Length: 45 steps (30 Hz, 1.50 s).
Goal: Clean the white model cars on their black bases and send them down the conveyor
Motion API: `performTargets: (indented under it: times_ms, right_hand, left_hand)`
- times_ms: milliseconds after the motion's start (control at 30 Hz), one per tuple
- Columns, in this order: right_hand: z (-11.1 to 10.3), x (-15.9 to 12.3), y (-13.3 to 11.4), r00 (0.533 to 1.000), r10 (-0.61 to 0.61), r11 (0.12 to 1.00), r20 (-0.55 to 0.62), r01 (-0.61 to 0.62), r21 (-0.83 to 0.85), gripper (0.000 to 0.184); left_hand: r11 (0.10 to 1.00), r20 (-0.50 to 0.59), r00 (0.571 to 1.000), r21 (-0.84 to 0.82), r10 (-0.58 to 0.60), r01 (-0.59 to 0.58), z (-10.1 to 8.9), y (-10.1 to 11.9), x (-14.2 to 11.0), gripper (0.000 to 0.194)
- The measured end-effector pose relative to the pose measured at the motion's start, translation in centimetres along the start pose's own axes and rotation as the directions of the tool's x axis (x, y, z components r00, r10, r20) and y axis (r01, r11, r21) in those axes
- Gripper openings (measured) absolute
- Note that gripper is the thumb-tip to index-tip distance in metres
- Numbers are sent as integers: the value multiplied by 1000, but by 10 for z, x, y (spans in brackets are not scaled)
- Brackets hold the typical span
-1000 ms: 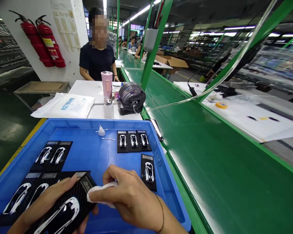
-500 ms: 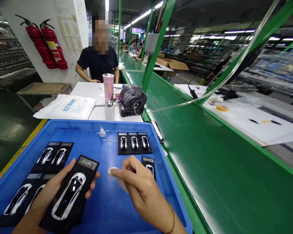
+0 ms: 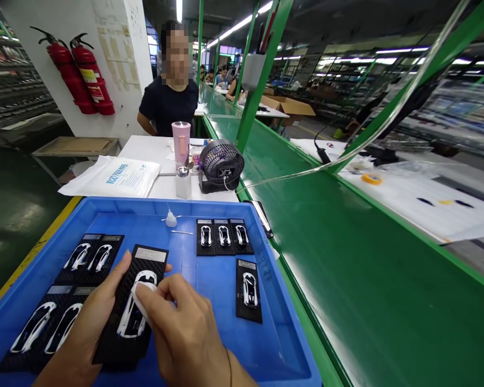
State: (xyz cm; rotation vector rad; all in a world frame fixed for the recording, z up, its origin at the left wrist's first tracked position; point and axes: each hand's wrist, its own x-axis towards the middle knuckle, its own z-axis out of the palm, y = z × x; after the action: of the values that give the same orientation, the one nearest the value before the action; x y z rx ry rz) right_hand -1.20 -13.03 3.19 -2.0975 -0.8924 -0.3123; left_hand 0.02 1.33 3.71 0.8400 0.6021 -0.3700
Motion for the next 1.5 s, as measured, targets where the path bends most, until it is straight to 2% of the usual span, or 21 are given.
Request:
performTargets:
  times_ms: [167,333,400,500,533,600,667,767,833,933,1000,1133,1267,1367,1500]
  right_hand:
    - [-12,-4,2,994,-98,994,39,100,-39,35]
    - [-14,-6,5,998,-31,999,-61,29,-31,43]
    - [-10,-4,3,993,-84,993,-85,76,-95,37]
    - [-1,-2,-1,982,-156,962,-110,126,-242,30]
    - [2,-2,-2,978,-172,949,-117,132,-286,30]
    - [5,-4,-1,974,-193,932,-119,145,-331,31]
    - [6,-8,1,979,-183,941,-90,148,-305,31]
    - [0,-12,3,996,-85,989,-1,84,-120,30]
    - [-6,-13,4,1000,-11,999,9,10,45,29]
    - [-11,-11,3,995,56,976,-84,-36,217,32]
    - [-10,-10,2,990,73,956,-117,-36,291,35]
    - [-2,-8,1,986,124,925,-107,-76,372,36]
    - [3,-9,1,990,128,921,-67,-93,378,38]
    - [-1,-12,2,993,120,916,-21,-103,387,35]
    - [-9,-15,7,978,202,911,-51,-169,376,25]
  left_hand:
    - [1000,19,1000,-7,-6,6,-5,-2,1,50]
    - [992,-89,989,58,119,-114,-2,-2,-5,54]
    - [975,-178,962,121,207,-187,0,-3,-7,55]
    - [915,-326,866,272,380,-299,3,-7,-10,51]
    - [895,-351,838,319,418,-313,4,-8,-11,48]
    - [860,-339,819,394,463,-323,5,-10,-13,42]
    - [830,-307,813,442,495,-339,4,-11,-13,40]
    - [821,-329,784,435,526,-369,1,-12,-11,49]
    - [860,-310,820,347,482,-374,0,-10,-10,57]
    - [930,-189,919,205,344,-306,1,-7,-11,56]
    - [958,-165,949,152,268,-244,4,-5,-12,52]
    - [984,-161,972,65,173,-164,5,-5,-12,50]
    - [996,-82,993,-36,83,-86,2,-5,-11,51]
    - [992,-50,995,-89,87,-91,0,-4,-9,48]
    - [984,-124,983,-94,137,-149,-2,-2,-3,41]
